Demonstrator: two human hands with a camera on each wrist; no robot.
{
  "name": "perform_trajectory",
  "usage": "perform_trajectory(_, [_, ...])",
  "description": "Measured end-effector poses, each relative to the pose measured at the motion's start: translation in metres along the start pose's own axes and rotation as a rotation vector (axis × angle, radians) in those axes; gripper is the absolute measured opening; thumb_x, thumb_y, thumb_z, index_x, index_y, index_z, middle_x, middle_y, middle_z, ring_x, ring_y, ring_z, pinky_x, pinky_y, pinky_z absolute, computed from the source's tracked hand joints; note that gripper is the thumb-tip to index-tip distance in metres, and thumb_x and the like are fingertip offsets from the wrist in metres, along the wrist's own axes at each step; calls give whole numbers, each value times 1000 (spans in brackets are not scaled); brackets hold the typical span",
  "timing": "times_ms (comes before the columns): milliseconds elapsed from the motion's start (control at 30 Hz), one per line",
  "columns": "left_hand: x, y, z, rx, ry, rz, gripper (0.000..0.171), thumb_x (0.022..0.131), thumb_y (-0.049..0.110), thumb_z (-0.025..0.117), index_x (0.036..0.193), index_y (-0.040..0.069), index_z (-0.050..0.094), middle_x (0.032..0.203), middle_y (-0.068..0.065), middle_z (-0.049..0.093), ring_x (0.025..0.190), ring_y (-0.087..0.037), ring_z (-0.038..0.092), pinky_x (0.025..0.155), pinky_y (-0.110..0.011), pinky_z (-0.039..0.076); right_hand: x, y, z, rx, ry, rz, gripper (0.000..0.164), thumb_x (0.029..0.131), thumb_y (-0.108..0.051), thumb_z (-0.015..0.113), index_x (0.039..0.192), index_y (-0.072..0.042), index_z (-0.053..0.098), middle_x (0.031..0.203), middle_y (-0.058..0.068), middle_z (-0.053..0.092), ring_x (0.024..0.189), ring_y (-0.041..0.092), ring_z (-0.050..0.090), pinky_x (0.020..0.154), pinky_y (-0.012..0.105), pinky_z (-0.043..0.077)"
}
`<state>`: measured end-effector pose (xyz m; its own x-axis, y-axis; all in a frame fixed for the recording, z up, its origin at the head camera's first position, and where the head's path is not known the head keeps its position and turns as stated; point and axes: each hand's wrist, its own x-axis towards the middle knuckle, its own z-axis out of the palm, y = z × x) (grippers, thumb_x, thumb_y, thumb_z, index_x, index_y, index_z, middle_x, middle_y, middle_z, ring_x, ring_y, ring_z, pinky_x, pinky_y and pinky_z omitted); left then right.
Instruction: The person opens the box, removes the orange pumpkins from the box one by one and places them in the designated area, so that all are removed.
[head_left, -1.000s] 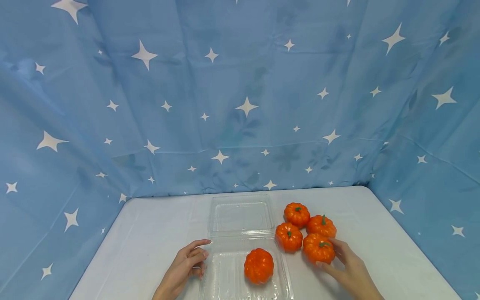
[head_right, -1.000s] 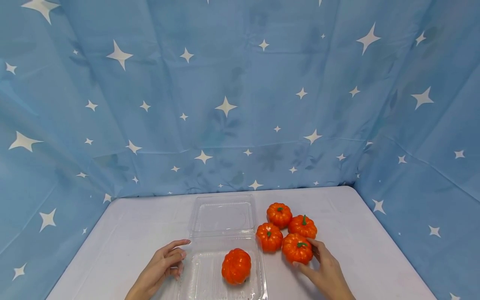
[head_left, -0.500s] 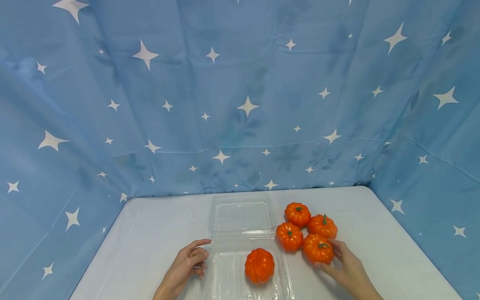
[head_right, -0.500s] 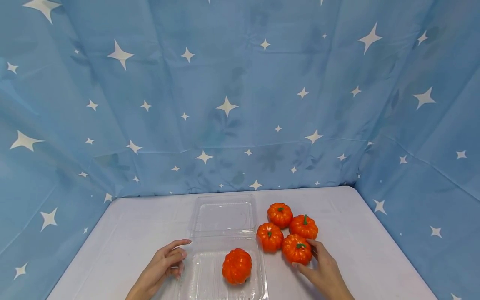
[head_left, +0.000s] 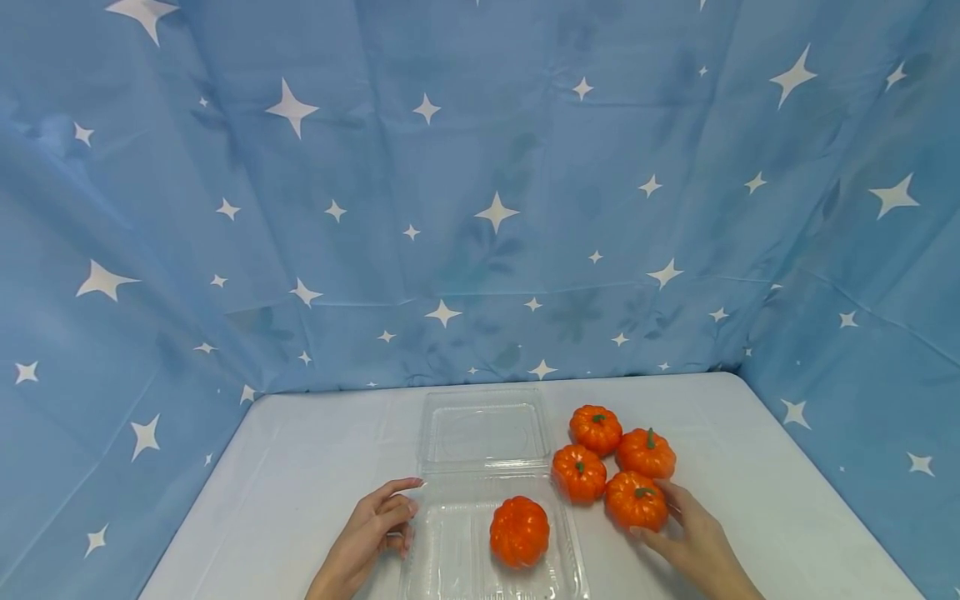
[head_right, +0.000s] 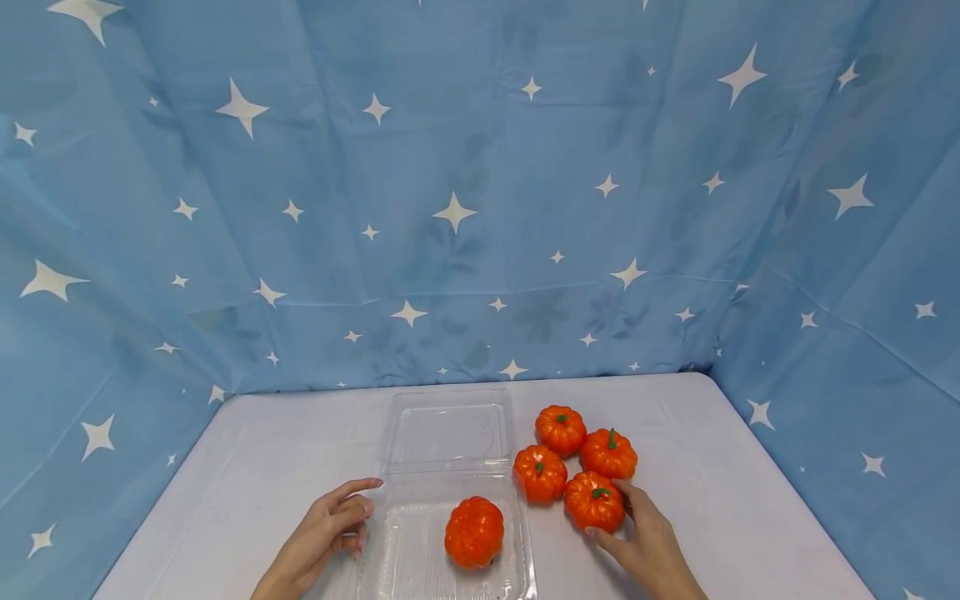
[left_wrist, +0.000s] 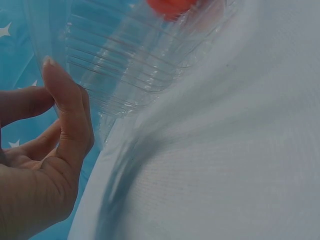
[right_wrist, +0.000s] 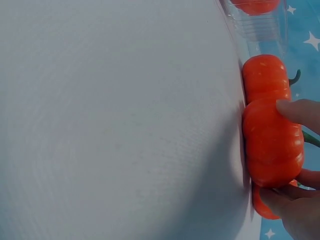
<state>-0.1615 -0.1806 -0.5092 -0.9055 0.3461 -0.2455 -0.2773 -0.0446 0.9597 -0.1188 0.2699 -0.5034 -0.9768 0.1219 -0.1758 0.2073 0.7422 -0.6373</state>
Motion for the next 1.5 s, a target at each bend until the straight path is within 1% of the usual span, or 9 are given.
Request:
perform_trajectory(300, [-2, -1, 0, -3, 6, -21, 61, 101, 13, 61, 153, -6, 36, 87, 1, 60, 62, -11, 56, 56, -25, 52, -2, -1, -3, 17, -19, -2, 105, 82, -49, 84, 155, 5, 31, 155, 33, 39, 137, 53, 43, 107, 66, 44])
perform_trajectory(433, [-2, -1, -1, 0, 10, -19, 61, 101, 13, 61, 153, -6, 36, 86, 2, 59, 62, -10, 56, 56, -25, 52, -6, -4, -5, 12, 7, -29, 103, 82, -50, 83, 154, 4, 33, 154, 32, 41, 137, 52, 43, 107, 66, 43])
perform_trajectory(567, [-2, -1, -2, 1, 9, -17, 60, 101, 12, 61, 153, -6, 36, 86, 2, 59, 63, -10, 55, 56, -25, 51, -11, -11, -8, 2, 55, -78, 96, 84, -46, 83, 153, 3, 37, 153, 30, 43, 135, 51, 47, 106, 65, 45])
perform_trajectory(700, [-2, -1, -2, 3, 9, -12, 61, 101, 13, 61, 152, -7, 36, 87, 2, 60, 63, -10, 55, 56, -25, 51, -17, -21, -9, 2, 109, -142, 85, 87, -35, 82, 151, 2, 39, 151, 29, 47, 134, 50, 49, 105, 66, 45])
perform_trajectory(800, [-2, 0, -2, 4, 8, -10, 61, 101, 13, 61, 152, -7, 36, 87, 2, 59, 63, -10, 55, 56, -25, 51, -20, -30, -7, 5, 159, -202, 80, 86, -28, 84, 149, 1, 44, 148, 26, 51, 132, 47, 52, 104, 66, 46])
perform_trajectory(967, [-2, 0, -1, 6, 8, -10, 60, 101, 13, 61, 152, -7, 36, 87, 2, 59, 63, -10, 55, 56, -24, 51, -25, -45, -2, 35, 186, -235, 78, 85, -37, 84, 148, -7, 49, 145, 17, 57, 128, 40, 58, 102, 65, 49])
perform_trajectory(1167, [-2, 1, 0, 7, 2, -10, 61, 102, 14, 61, 153, -6, 36, 86, 3, 58, 63, -10, 55, 56, -24, 51, -25, -56, 4, 47, 232, -332, 70, 82, -26, 88, 142, -10, 56, 141, 9, 62, 122, 33, 63, 97, 55, 56])
perform_trajectory(1367, [-1, 0, 0, 5, -3, -5, 61, 101, 15, 62, 153, -6, 36, 86, 2, 58, 63, -10, 55, 55, -24, 51, -26, -65, 8, 65, 184, -369, 71, 80, -32, 89, 141, -12, 59, 139, 5, 64, 124, 32, 62, 97, 54, 56])
perform_trajectory(1500, [0, 0, 0, 5, -8, -3, 61, 102, 15, 61, 153, -7, 36, 86, 3, 57, 62, -10, 55, 55, -24, 51, -26, -70, 12, 72, 143, -416, 71, 79, -34, 90, 139, -13, 61, 136, 3, 66, 124, 30, 63, 96, 49, 57])
